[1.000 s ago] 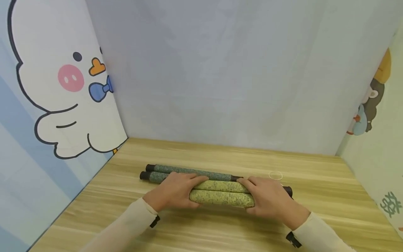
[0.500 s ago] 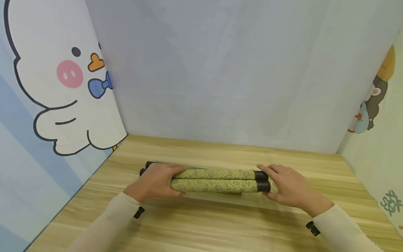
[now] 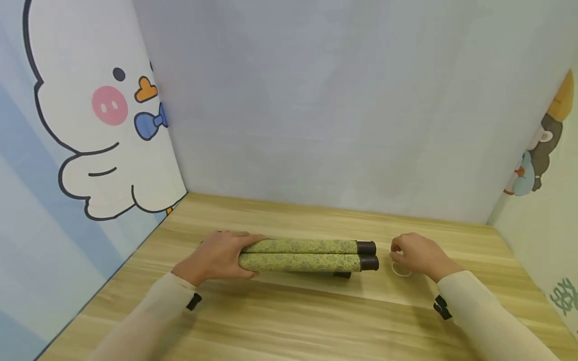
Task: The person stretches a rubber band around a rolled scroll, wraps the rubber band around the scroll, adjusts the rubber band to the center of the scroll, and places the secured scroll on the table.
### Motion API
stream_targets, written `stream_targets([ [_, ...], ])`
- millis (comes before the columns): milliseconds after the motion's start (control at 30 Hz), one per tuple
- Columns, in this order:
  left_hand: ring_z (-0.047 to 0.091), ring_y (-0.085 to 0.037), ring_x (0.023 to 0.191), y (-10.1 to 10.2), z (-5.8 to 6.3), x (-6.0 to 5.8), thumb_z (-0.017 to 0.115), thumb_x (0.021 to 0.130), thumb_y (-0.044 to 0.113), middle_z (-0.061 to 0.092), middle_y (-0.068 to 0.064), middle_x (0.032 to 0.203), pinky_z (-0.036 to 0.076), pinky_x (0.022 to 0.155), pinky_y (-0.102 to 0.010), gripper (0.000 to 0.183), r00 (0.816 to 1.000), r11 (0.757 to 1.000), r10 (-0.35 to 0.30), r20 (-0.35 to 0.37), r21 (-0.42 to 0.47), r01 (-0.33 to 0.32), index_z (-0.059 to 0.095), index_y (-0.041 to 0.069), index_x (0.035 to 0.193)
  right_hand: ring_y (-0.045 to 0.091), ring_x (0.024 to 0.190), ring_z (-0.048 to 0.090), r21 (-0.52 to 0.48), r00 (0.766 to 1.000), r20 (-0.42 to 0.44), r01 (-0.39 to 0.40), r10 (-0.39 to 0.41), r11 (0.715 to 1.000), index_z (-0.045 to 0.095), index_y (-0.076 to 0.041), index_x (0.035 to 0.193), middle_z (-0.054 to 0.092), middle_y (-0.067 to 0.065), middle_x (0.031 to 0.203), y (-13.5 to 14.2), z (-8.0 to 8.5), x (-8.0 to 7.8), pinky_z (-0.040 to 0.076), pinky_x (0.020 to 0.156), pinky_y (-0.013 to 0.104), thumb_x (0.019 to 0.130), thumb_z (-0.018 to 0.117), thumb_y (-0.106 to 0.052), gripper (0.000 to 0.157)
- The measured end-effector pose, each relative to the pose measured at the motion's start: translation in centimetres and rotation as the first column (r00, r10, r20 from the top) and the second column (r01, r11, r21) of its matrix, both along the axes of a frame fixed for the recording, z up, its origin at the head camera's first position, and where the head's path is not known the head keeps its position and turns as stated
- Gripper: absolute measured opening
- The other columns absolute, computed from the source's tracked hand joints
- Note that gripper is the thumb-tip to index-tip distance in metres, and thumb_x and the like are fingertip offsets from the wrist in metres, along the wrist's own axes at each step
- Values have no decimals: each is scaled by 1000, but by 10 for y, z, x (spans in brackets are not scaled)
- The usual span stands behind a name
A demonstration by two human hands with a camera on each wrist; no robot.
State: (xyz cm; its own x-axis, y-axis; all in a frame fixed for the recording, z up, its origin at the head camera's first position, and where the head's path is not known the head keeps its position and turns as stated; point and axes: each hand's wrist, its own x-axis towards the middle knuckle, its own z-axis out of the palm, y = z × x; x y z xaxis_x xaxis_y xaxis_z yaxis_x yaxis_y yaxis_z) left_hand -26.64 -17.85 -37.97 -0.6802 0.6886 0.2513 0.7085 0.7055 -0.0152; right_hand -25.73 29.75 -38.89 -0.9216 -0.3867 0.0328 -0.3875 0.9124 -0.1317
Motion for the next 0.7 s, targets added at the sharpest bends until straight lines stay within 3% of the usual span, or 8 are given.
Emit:
stream_targets([
  [167,69,-15,91,3,1,0,81,76,58,69,1,124,56,72,-41,81,1000,1000,-12,14,3,12,57,25,146,17,71,58,10,995,77,58,-59,998,70,-7,86,67,3,85,4,-9,-12,51,62,39,94,67,-11,10],
  [267,69,-16,91,2,0,0,81,76,59,70,-1,122,57,71,-39,82,1000,1000,-23,17,1,23,58,24,146,13,61,45,1,994,89,65,-65,998,60,-11,72,54,-2,70,4,-17,-15,40,55,32,94,64,-7,23],
  [467,70,-16,90,2,-2,-3,82,75,59,71,-2,122,57,69,-38,82,999,999,-36,-12,3,36,59,21,144,11,55,28,-18,998,30,50,-50,999,37,-18,60,29,-5,60,4,-25,-19,29,53,29,91,55,1,40],
  [567,70,-16,90,2,-2,-5,82,75,60,71,-2,121,57,68,-38,82,999,999,-43,-15,10,43,59,21,144,11,55,30,-43,998,35,48,-47,998,39,-17,62,31,-5,60,4,-25,-19,30,53,29,93,55,-1,38],
  [700,70,-17,93,1,-5,-7,82,76,58,70,-1,123,57,69,-39,82,999,998,-50,17,27,50,58,23,145,14,60,41,-167,993,71,105,-95,980,55,-9,73,47,-2,67,5,-23,-19,37,58,31,94,58,-5,22],
])
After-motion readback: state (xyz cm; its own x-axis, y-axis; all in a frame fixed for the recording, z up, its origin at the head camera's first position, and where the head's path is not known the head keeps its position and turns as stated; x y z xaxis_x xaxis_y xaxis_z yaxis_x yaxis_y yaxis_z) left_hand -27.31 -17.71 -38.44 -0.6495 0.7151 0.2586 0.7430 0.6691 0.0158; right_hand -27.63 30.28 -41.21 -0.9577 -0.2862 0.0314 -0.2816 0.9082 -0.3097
